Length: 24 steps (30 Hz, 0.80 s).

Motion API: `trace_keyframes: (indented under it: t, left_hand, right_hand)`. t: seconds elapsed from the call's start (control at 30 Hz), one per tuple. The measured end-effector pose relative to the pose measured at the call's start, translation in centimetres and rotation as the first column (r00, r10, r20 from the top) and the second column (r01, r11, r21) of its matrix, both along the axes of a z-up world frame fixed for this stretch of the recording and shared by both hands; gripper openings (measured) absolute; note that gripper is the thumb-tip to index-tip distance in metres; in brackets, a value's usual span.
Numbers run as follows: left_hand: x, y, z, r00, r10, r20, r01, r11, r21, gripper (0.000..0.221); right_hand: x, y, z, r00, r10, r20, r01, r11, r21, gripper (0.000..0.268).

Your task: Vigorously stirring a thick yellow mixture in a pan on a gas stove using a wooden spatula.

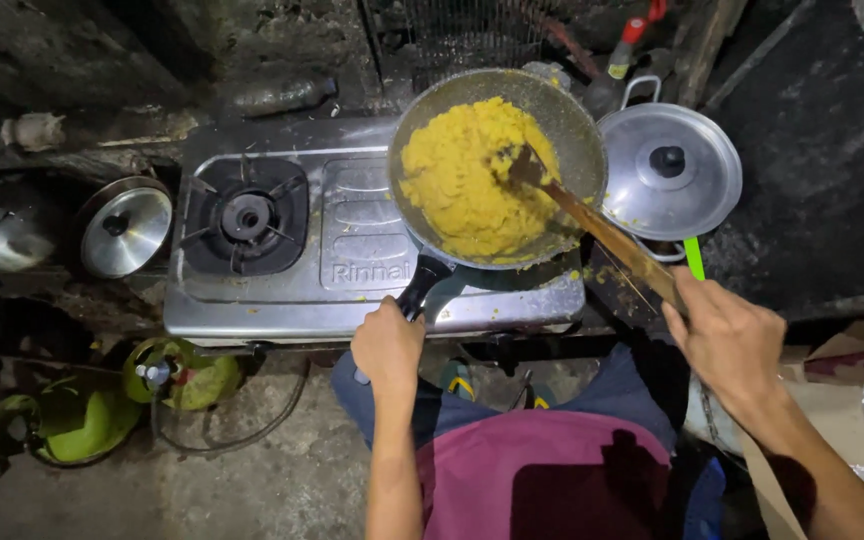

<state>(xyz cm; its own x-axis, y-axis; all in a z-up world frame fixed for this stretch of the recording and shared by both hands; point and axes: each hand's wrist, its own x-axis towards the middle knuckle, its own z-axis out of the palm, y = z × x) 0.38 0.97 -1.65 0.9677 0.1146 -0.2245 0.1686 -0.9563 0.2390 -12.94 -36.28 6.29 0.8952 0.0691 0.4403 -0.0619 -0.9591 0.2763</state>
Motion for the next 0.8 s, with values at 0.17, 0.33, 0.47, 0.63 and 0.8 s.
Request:
trace_keyframes:
  t: [0.17, 0.33, 0.47, 0.63, 0.8]
  left_hand:
    - [0.1, 0.0, 0.3, 1.000, 0.000, -0.010, 0.000, 1.000, -0.008, 0.041]
    - [0.2, -0.2, 0.4, 1.000, -0.007, 0.001, 0.007, 1.000, -0.009, 0.042]
    - [0.0, -0.2, 0.6, 1.000, 0.000, -0.030, 0.000, 1.000, -0.022, 0.039]
    - [0.2, -0.1, 0.8, 0.999, 0.000, -0.043, -0.001, 1.000, -0.012, 0.039]
    - [0.2, 0.0, -1.0, 0.999, -0.019, 0.036, 0.018, 0.999, 0.034, 0.040]
  right_hand:
    - [0.8, -2.9, -1.6, 0.993, -0.009, -0.116, -0.010, 0.987, -0.163, 0.038]
    - [0.6, -3.8, 1.1, 1.000, 0.012, -0.013, -0.015, 0.961, -0.277, 0.022]
    - [0.0, -3.8, 2.7, 0.970, -0.081, -0.228, 0.006, 0.950, -0.313, 0.034]
    - [1.2, -2.9, 6.8, 0.925, -0.280, -0.256, 0.168, 0.908, -0.384, 0.047]
    - [7.0, -2.1, 7.3, 0.734, -0.481, -0.480, 0.317, 0.867, -0.385, 0.019]
